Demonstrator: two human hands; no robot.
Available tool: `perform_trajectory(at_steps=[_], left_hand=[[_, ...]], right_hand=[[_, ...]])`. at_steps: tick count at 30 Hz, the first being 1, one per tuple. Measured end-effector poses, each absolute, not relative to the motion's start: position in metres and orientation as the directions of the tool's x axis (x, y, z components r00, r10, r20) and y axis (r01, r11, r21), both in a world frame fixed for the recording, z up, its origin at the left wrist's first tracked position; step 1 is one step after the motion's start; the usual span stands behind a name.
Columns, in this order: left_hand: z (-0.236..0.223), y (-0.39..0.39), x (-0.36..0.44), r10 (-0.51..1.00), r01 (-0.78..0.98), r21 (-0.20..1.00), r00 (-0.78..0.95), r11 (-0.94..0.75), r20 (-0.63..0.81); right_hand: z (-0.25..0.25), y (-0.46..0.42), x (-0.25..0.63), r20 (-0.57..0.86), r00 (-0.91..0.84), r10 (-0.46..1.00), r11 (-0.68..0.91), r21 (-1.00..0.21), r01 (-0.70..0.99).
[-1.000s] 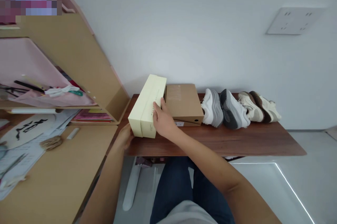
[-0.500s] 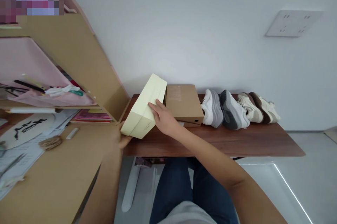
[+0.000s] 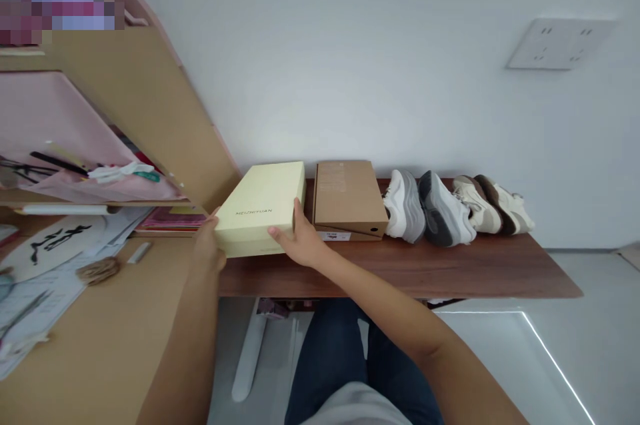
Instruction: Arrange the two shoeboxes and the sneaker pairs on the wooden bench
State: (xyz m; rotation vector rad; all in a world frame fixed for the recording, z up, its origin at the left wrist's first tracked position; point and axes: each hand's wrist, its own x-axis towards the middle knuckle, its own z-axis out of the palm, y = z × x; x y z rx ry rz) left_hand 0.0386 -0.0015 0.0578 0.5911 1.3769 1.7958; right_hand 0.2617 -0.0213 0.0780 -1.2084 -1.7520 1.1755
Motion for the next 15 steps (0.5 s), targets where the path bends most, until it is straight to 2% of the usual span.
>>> perform_trajectory(at_steps=[9, 15], left_hand=[[0.037, 0.007, 0.036, 0.776, -0.185, 0.974, -0.63, -0.13, -0.016], [0.012, 0.008, 0.033, 0.794, -0.193, 0.966, -0.607, -0.173, 0.021]], right_hand=[[0.047, -0.01, 0.255, 0.038, -0.339, 0.94, 0.163, -0.923, 0.35], [0.025, -0.01, 0.253, 0.083, -0.34, 0.937, 0.197, -0.929, 0.315]])
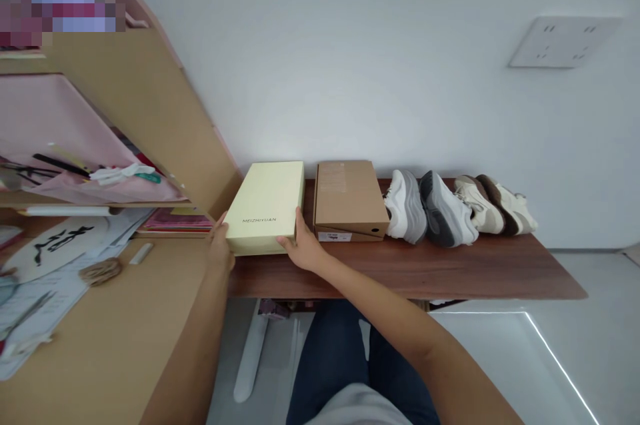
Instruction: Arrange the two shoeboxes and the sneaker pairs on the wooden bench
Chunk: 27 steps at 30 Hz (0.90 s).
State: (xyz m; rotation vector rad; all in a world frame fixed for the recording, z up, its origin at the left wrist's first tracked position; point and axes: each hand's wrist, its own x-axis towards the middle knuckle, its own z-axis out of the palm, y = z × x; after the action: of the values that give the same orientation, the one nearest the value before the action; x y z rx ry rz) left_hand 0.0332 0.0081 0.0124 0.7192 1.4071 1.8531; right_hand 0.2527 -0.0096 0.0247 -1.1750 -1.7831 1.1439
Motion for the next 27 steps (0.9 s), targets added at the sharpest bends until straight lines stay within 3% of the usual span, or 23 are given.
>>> perform_trajectory(at_steps=[9, 12, 16, 19, 22, 24, 27], left_hand=[[0.004, 0.014, 0.032, 0.809, -0.15, 0.972, -0.585, -0.181, 0.06], [0.012, 0.009, 0.031, 0.76, -0.123, 0.981, -0.649, -0.153, 0.037], [0.043, -0.01, 0.055, 0.622, 0.122, 0.949, -0.73, -0.29, 0.284], [0.076, -0.029, 0.096, 0.66, 0.264, 0.862, -0.559, -0.433, 0.503], [0.097, -0.037, 0.143, 0.739, 0.299, 0.808, -0.331, -0.507, 0.587], [0.095, -0.03, 0.17, 0.824, 0.265, 0.836, -0.192, -0.48, 0.533], [0.071, -0.006, 0.198, 0.942, 0.166, 0.94, -0.109, -0.297, 0.317]], right_hand=[[0.024, -0.015, 0.254, 0.051, -0.323, 0.945, 0.173, -0.916, 0.361], [0.041, -0.023, 0.268, 0.092, -0.355, 0.93, 0.243, -0.88, 0.409], [0.075, -0.024, 0.311, 0.283, -0.406, 0.869, 0.458, -0.77, 0.444], [0.095, -0.005, 0.352, 0.325, -0.335, 0.885, 0.463, -0.694, 0.551], [0.1, 0.021, 0.389, 0.318, -0.221, 0.922, 0.381, -0.648, 0.66], [0.095, 0.034, 0.408, 0.302, -0.161, 0.94, 0.324, -0.631, 0.705], [0.079, 0.044, 0.425, 0.265, -0.098, 0.959, 0.25, -0.634, 0.731]])
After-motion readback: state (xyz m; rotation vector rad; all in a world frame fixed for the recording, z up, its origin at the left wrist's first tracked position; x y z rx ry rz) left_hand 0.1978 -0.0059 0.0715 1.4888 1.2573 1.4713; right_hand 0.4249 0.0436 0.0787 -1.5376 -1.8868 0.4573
